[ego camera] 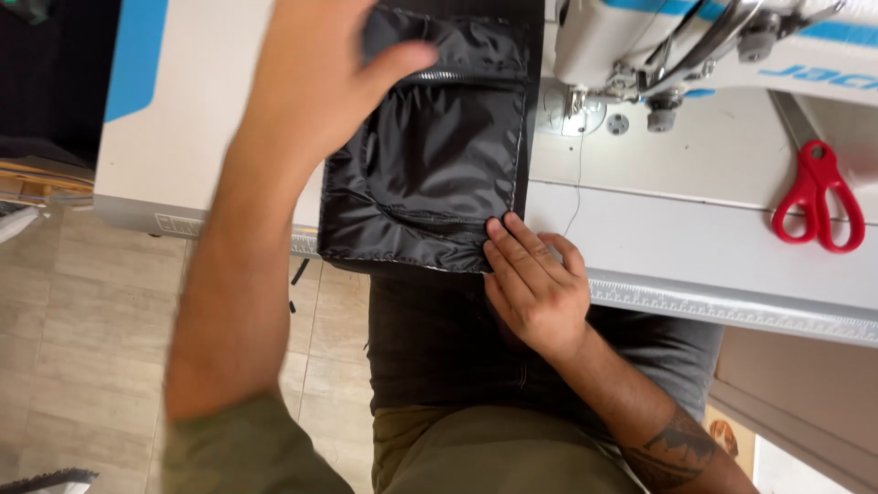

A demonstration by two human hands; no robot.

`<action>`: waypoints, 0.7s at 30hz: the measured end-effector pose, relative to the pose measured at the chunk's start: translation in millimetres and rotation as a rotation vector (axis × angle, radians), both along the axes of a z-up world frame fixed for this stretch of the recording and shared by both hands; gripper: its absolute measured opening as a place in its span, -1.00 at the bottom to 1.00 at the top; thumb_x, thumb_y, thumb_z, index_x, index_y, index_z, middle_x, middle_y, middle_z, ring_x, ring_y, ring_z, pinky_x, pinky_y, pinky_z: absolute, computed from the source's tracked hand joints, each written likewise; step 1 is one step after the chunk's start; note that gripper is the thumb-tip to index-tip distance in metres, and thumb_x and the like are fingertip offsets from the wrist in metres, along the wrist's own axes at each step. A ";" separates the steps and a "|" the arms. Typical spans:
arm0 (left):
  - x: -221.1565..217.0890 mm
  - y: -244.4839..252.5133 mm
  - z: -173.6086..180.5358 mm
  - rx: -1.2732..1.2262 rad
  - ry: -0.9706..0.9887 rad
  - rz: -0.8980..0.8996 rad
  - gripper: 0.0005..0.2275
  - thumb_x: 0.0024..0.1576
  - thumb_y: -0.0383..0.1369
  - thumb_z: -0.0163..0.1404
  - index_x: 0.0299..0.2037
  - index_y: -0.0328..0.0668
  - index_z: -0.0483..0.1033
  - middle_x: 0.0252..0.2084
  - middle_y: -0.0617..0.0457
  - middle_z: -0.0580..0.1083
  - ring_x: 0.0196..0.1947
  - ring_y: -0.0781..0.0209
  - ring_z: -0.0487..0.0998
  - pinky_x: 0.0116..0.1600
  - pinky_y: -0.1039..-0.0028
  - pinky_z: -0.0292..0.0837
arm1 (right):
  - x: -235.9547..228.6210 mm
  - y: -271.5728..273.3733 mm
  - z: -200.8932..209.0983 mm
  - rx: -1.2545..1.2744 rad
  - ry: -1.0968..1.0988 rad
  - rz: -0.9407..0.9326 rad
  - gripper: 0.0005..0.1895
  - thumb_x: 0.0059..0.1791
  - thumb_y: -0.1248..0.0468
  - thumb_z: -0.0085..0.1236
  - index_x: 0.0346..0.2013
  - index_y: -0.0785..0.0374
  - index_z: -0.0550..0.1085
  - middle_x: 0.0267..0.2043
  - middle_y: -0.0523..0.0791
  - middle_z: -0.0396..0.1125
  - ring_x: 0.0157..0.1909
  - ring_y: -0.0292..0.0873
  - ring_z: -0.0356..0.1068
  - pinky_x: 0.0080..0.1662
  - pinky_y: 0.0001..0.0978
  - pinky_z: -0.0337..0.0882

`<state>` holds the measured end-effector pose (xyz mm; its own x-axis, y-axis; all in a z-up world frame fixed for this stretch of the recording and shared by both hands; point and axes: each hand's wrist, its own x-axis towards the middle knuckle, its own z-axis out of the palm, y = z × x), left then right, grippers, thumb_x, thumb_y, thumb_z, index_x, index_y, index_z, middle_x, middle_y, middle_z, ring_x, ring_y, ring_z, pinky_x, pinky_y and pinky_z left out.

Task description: Reinforcing the edges of a leopard-print fabric bag by turning it inside out and sewing along the seams on a sewing machine.

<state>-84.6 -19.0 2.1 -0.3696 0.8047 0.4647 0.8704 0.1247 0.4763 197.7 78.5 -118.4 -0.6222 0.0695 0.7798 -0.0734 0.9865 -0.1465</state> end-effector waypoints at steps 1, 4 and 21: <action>3.7 -17.4 3.3 0.113 0.048 -0.067 -0.55 0.28 -0.26 0.35 0.24 -0.32 0.47 0.16 -0.11 0.51 0.18 -0.11 0.51 0.25 0.14 0.42 | 0.4 0.4 -0.8 -0.004 -0.007 0.004 -0.82 0.00 0.30 0.22 -0.14 0.30 0.61 0.09 -0.01 0.53 0.13 -0.03 0.52 0.08 -0.15 0.38; 20.0 -78.8 -44.8 0.243 -0.242 0.135 -0.58 0.25 -0.30 0.17 0.23 -0.37 0.40 0.16 -0.25 0.45 0.22 -0.11 0.43 0.29 0.14 0.29 | -2.6 -0.3 0.9 -0.017 0.009 0.006 -0.84 -0.05 0.36 0.26 -0.18 0.29 0.62 0.06 -0.01 0.54 0.11 -0.04 0.54 0.08 -0.16 0.38; 99.0 -100.0 -88.1 0.412 -0.590 0.191 -0.26 0.07 -0.28 0.21 0.44 -0.43 0.17 0.24 -0.51 0.40 0.28 -0.42 0.40 0.30 -0.08 0.30 | -8.8 -19.3 0.1 -0.019 -0.080 0.025 -0.78 -0.02 0.21 0.25 -0.13 0.22 0.61 0.08 -0.05 0.53 0.13 -0.01 0.52 0.07 -0.16 0.38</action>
